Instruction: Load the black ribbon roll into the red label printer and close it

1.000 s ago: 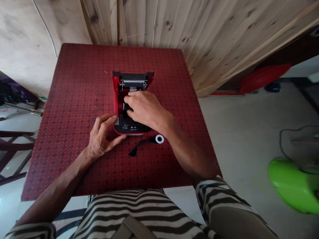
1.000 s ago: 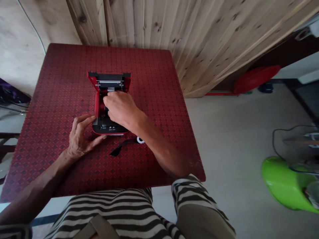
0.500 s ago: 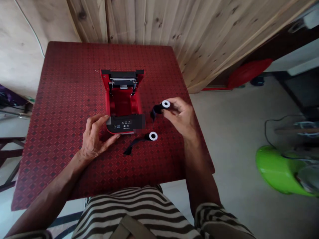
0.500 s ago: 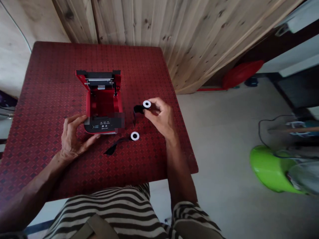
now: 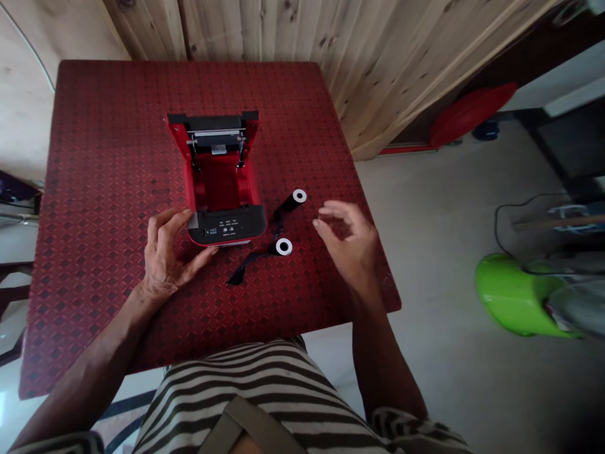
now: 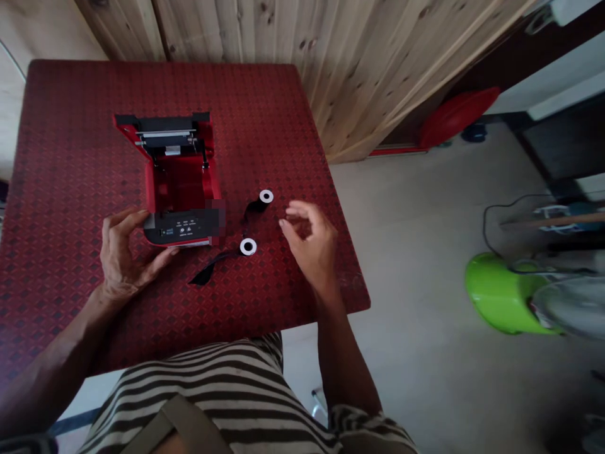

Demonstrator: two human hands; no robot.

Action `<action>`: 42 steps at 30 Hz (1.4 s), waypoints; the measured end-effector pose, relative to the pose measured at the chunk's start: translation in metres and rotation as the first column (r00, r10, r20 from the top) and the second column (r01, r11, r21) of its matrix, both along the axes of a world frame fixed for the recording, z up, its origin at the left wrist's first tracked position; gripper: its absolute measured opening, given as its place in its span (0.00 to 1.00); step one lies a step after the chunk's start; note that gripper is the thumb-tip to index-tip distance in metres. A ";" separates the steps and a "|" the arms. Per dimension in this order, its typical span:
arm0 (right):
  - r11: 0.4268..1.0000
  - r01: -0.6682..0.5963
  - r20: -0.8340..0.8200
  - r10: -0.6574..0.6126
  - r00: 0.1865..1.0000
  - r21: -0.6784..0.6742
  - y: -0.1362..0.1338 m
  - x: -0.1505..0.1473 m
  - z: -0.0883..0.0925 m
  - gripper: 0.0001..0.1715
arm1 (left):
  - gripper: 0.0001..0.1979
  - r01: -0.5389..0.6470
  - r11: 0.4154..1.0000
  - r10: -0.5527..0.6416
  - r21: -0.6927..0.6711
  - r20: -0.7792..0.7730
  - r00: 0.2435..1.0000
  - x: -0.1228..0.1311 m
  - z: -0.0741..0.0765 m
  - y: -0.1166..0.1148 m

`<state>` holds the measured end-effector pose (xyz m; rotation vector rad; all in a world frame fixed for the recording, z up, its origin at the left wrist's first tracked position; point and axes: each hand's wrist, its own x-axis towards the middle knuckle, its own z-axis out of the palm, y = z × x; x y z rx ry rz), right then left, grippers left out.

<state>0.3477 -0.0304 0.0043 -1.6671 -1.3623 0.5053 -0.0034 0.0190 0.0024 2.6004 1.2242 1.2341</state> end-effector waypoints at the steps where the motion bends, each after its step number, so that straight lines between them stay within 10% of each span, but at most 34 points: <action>1: 0.999 -0.017 0.004 0.017 1.000 -0.031 -0.012 -0.003 0.003 0.16 | 0.40 -0.002 1.000 0.002 -0.002 -0.001 1.000 0.000 0.000 0.000; 6: 0.959 -0.240 -0.092 0.229 0.969 -0.147 -0.039 -0.034 -0.005 0.28 | 0.34 -0.028 1.000 0.028 -0.010 -0.023 0.999 0.000 0.002 0.000; 11: 0.969 -0.232 -0.065 0.227 0.972 -0.084 -0.033 -0.050 -0.017 0.15 | 0.36 0.001 1.000 -0.001 0.017 0.002 1.000 0.001 0.000 0.000; 17: 0.944 -0.330 0.113 0.327 0.938 0.007 -0.012 -0.040 0.052 0.17 | 0.39 -0.002 1.000 0.002 -0.008 0.032 0.999 0.001 -0.008 -0.002; 22: 0.805 -0.592 0.435 0.522 0.733 0.032 0.056 -0.069 0.095 0.19 | 0.40 0.008 1.000 -0.008 -0.004 0.041 0.999 0.001 -0.008 -0.003; 31: 0.709 -0.474 0.627 0.695 0.351 -0.521 0.113 -0.132 0.097 0.22 | 0.38 0.047 0.999 -0.045 -0.028 0.067 0.997 0.003 -0.006 -0.004; 42: 0.609 -0.560 0.517 0.787 0.338 -0.561 0.137 -0.131 0.081 0.17 | 0.39 0.045 0.997 -0.041 -0.059 0.077 0.996 0.003 -0.009 -0.006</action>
